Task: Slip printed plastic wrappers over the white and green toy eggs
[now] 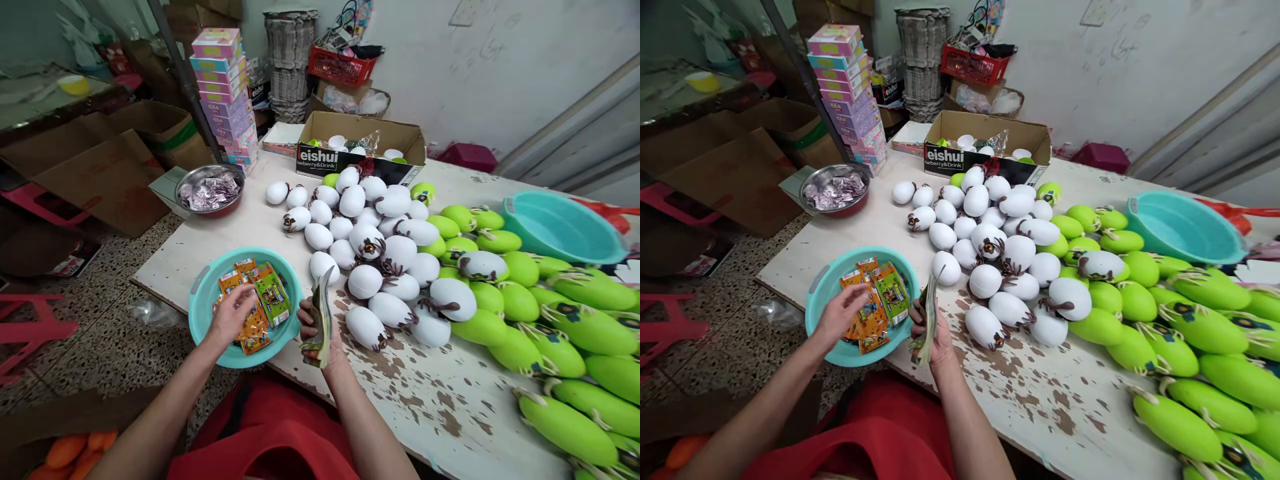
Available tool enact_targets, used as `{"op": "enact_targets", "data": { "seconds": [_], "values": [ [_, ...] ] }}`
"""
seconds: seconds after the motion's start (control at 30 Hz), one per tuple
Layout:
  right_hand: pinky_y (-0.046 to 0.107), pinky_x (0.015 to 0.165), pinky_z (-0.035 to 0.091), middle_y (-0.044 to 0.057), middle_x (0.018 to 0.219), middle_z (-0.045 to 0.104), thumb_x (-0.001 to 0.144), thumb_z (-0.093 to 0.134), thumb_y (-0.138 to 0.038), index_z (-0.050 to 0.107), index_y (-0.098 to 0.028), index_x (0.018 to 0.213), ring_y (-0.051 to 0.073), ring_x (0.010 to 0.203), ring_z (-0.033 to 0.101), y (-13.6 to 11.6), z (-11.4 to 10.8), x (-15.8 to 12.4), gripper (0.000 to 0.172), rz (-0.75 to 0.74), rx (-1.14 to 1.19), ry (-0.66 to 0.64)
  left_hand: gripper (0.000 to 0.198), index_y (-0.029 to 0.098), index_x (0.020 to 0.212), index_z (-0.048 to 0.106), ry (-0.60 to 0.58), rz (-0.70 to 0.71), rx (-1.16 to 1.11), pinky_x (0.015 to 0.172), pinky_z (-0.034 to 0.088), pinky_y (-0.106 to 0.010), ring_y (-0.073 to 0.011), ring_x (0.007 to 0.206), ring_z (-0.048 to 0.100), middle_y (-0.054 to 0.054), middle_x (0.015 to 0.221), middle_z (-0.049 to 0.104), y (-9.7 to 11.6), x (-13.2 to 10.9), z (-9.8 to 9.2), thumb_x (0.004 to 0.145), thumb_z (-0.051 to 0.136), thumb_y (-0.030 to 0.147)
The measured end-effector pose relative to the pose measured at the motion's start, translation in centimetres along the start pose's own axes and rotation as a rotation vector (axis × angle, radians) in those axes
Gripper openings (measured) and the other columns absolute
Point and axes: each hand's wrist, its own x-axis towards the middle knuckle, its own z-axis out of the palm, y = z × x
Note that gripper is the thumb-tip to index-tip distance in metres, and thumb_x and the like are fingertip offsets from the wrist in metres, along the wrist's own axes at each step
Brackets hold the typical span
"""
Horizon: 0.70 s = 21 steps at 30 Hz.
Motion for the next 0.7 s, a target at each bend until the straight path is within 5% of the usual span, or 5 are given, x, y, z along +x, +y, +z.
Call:
{"op": "enact_targets", "data": {
  "seconds": [0.17,0.23,0.33,0.43,0.7],
  "values": [
    [0.011,0.037,0.034,-0.004,0.077,0.055,0.089,0.055,-0.033,0.057,-0.024,0.089,0.006,0.051,0.042,-0.9,-2.2,-2.2,0.009,-0.071,0.044,0.099,0.09,0.013,0.137,0.039,0.595,-0.117,0.373,0.11,0.024,-0.056,-0.0391,0.136,0.03,-0.021,0.143,0.039,-7.1,-0.8,-5.7,0.061,0.079,0.042],
    [0.012,0.037,0.035,-0.003,0.078,0.058,0.088,0.057,-0.036,0.058,-0.023,0.088,0.007,0.052,0.046,-1.2,-3.3,-2.8,0.013,-0.087,-0.017,0.17,0.095,0.015,0.137,0.039,0.511,-0.415,0.145,0.1,0.038,-0.058,-0.0407,0.125,0.045,-0.022,0.136,0.048,-9.8,-1.5,-6.3,0.056,0.083,0.039],
    [0.019,0.043,0.045,-0.001,0.079,0.064,0.08,0.068,-0.041,0.059,-0.022,0.089,0.011,0.059,0.056,-1.2,-4.9,-3.3,0.022,-0.116,-0.121,0.29,0.054,0.015,0.114,0.058,0.244,-0.753,-0.379,0.072,0.056,-0.046,-0.0297,0.083,0.068,-0.014,0.099,0.07,-12.4,-2.2,-5.4,0.064,0.077,0.024],
    [0.029,0.063,0.055,0.001,0.089,0.069,0.069,0.077,-0.04,0.059,-0.022,0.098,0.018,0.073,0.065,-0.7,-6.5,-3.3,0.039,-0.177,-0.287,0.445,0.023,0.013,0.086,0.062,0.259,-0.806,-0.567,0.053,0.056,-0.033,-0.0187,0.052,0.064,-0.005,0.067,0.069,-13.4,-2.2,-4.2,0.065,0.066,0.004],
    [0.037,0.073,0.054,0.003,0.091,0.069,0.068,0.069,-0.051,0.052,-0.021,0.1,0.022,0.079,0.066,3.0,-9.0,-1.0,0.047,-0.199,-0.562,0.604,0.027,0.013,0.077,0.062,0.401,-0.764,-0.573,0.045,0.054,-0.028,-0.0166,0.044,0.061,0.0,0.058,0.067,-12.2,-3.0,-7.1,0.057,0.059,-0.006]
  ]
}}
